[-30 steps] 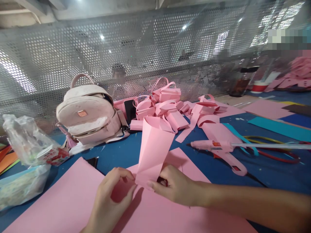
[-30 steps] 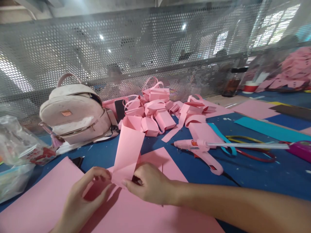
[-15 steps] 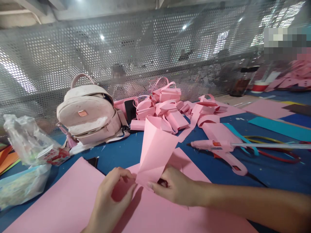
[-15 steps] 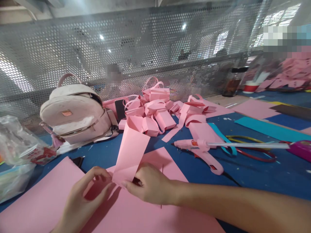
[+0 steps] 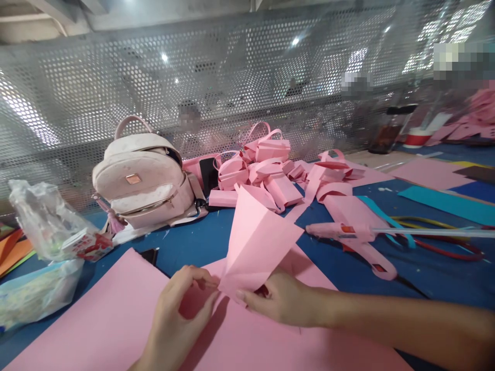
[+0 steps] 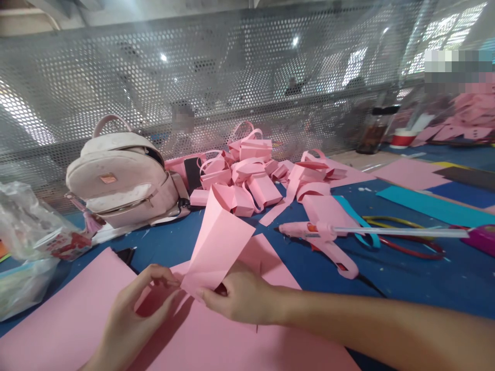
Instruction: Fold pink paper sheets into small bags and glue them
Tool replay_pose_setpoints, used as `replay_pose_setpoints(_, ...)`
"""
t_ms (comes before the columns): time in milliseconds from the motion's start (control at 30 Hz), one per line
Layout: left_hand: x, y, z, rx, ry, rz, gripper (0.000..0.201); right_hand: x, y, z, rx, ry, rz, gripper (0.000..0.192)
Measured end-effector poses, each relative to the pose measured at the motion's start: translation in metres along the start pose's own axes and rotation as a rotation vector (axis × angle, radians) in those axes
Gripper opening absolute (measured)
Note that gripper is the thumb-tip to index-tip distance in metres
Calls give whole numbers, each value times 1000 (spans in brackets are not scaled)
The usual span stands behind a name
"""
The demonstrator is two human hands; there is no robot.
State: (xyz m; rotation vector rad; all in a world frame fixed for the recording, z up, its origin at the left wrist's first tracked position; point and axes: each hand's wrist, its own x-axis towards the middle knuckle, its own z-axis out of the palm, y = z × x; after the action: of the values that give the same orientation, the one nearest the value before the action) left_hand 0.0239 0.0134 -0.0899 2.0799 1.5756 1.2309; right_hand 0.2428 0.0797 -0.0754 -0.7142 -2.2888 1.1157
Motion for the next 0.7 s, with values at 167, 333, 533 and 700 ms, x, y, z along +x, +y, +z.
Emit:
replay_pose_setpoints(167,1,1,0,-17,5,0,8,-1,-1,0,41,-22,3,20)
replay_pose_setpoints(333,-1,-2,1,-18,4,-17,8,2,2,-1,102,-51,7,16)
replay_pose_setpoints(533,0,-4,2,-19,-1,1,11,4,7,2,315,-34,74,13)
replay_pose_setpoints(700,2,-4,-1,-26,-32,-21,12,4,14,5,398,-56,104,13)
